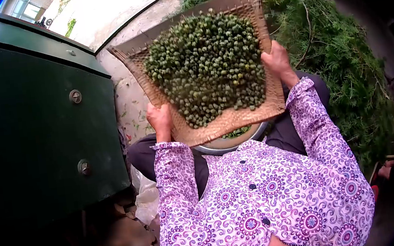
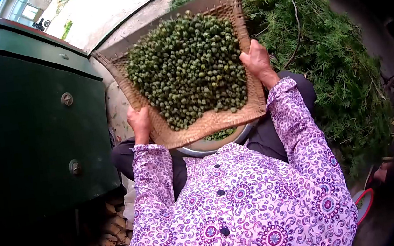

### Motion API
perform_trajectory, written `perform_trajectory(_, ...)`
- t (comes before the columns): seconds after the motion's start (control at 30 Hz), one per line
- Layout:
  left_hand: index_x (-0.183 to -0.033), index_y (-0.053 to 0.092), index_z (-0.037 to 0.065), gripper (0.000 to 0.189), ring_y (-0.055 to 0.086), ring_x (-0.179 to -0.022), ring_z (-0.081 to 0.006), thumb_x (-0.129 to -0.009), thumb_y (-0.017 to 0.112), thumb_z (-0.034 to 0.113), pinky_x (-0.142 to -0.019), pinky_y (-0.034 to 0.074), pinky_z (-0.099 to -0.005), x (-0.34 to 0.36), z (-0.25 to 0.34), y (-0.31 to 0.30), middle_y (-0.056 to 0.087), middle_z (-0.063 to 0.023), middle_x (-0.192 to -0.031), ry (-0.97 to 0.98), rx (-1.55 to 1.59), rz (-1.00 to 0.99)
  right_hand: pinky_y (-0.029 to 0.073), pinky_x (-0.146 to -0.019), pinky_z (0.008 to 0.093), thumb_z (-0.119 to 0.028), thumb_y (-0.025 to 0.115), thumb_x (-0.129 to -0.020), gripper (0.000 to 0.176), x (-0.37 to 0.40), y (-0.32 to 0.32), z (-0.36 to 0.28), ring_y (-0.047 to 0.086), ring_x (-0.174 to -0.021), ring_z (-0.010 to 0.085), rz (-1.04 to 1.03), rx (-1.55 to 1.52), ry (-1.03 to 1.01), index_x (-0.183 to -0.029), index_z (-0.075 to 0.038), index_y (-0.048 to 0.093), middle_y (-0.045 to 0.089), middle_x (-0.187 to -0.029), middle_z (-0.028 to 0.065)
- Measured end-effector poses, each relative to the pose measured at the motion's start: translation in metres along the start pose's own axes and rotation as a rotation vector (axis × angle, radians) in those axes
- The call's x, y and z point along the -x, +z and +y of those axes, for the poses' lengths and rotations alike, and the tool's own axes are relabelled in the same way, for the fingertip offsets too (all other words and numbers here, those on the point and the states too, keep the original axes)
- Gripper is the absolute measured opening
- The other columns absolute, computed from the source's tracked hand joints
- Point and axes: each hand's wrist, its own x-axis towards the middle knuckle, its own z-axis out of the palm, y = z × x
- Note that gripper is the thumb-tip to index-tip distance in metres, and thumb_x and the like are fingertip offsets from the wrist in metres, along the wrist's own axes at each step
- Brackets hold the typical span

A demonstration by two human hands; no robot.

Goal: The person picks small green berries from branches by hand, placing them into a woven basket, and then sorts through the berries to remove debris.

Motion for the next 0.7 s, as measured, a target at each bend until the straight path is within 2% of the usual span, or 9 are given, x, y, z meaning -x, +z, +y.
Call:
perform_trajectory(0.17,-0.077,0.059,0.000,0.016,0.062,-0.065,-0.0288,-0.067,0.060,0.012,-0.064,0.048,-0.0373,0.033,-0.027,-0.002,0.063,-0.0158,-0.073,-0.116,-0.128,-0.124,0.046,-0.061,0.0430,-0.022,0.061,-0.066,0.028,0.038,0.005,0.023,0.058,-0.064,0.0360,-0.153,0.067,0.070,-0.076,0.001,0.050,0.058,-0.068,0.0199)
perform_trajectory(0.3,-0.087,0.061,-0.001,0.020,0.061,-0.064,-0.0208,-0.068,0.057,0.007,-0.062,0.049,-0.0322,0.027,0.001,-0.017,0.065,-0.0119,-0.074,0.010,-0.060,0.000,0.047,-0.056,0.0408,-0.013,0.060,-0.069,0.023,0.023,-0.027,-0.027,0.059,-0.058,0.0345,0.031,-0.035,0.011,-0.082,0.001,0.048,0.058,-0.063,0.0181)
perform_trajectory(0.37,-0.086,0.057,-0.003,0.020,0.063,-0.069,-0.0291,-0.068,0.057,0.008,-0.066,0.048,-0.0381,0.028,0.022,-0.022,0.064,-0.0162,-0.077,0.086,0.209,0.130,0.047,-0.054,0.0411,-0.012,0.059,-0.072,0.021,0.019,-0.031,-0.034,0.058,-0.057,0.0352,0.170,-0.054,-0.097,-0.083,0.001,0.047,0.056,-0.061,0.0186)
perform_trajectory(0.4,-0.092,0.055,-0.004,0.027,0.063,-0.071,-0.0330,-0.068,0.056,0.008,-0.068,0.048,-0.0407,0.026,0.012,-0.017,0.063,-0.0184,-0.078,0.113,0.124,0.113,0.046,-0.054,0.0418,-0.012,0.059,-0.071,0.021,0.010,-0.024,-0.028,0.058,-0.058,0.0361,0.124,-0.041,-0.074,-0.082,0.001,0.046,0.056,-0.061,0.0191)
perform_trajectory(0.43,-0.098,0.053,-0.004,0.033,0.062,-0.074,-0.0373,-0.069,0.056,0.011,-0.069,0.048,-0.0422,0.021,-0.008,-0.010,0.063,-0.0212,-0.081,-0.033,-0.016,0.008,0.045,-0.053,0.0426,-0.012,0.060,-0.071,0.022,0.015,-0.012,-0.015,0.057,-0.059,0.0370,0.061,-0.026,-0.035,-0.082,0.001,0.046,0.055,-0.061,0.0196)
perform_trajectory(0.5,-0.106,0.052,0.001,0.039,0.061,-0.077,-0.0390,-0.070,0.057,0.013,-0.070,0.048,-0.0421,0.031,-0.021,-0.001,0.064,-0.0211,-0.084,-0.093,-0.210,-0.131,0.042,-0.058,0.0478,-0.015,0.059,-0.069,0.024,0.033,0.008,0.026,0.054,-0.062,0.0391,-0.004,0.002,-0.057,-0.081,0.001,0.046,0.054,-0.065,0.0211)
perform_trajectory(0.6,-0.111,0.052,0.012,0.042,0.063,-0.076,-0.0334,-0.070,0.059,0.014,-0.069,0.048,-0.0408,0.069,-0.038,0.000,0.065,-0.0163,-0.082,-0.145,-0.118,-0.145,0.040,-0.063,0.0472,-0.015,0.058,-0.068,0.023,0.063,0.004,0.036,0.051,-0.068,0.0379,-0.118,0.070,-0.021,-0.079,0.001,0.047,0.052,-0.070,0.0207)
perform_trajectory(0.67,-0.108,0.052,0.007,0.041,0.063,-0.074,-0.0326,-0.068,0.060,0.012,-0.067,0.048,-0.0399,0.071,-0.048,-0.002,0.064,-0.0165,-0.081,-0.174,-0.177,-0.151,0.040,-0.065,0.0458,-0.014,0.056,-0.068,0.021,0.068,0.017,0.051,0.050,-0.072,0.0363,-0.167,0.185,-0.092,-0.079,0.001,0.047,0.049,-0.074,0.0209)
perform_trajectory(0.7,-0.106,0.052,0.004,0.039,0.063,-0.073,-0.0329,-0.068,0.059,0.011,-0.066,0.048,-0.0399,0.067,-0.035,-0.005,0.064,-0.0166,-0.080,-0.140,-0.227,-0.128,0.040,-0.062,0.0448,-0.013,0.056,-0.069,0.020,0.065,0.017,0.046,0.051,-0.068,0.0358,-0.064,0.148,-0.130,-0.079,0.002,0.047,0.050,-0.070,0.0189)
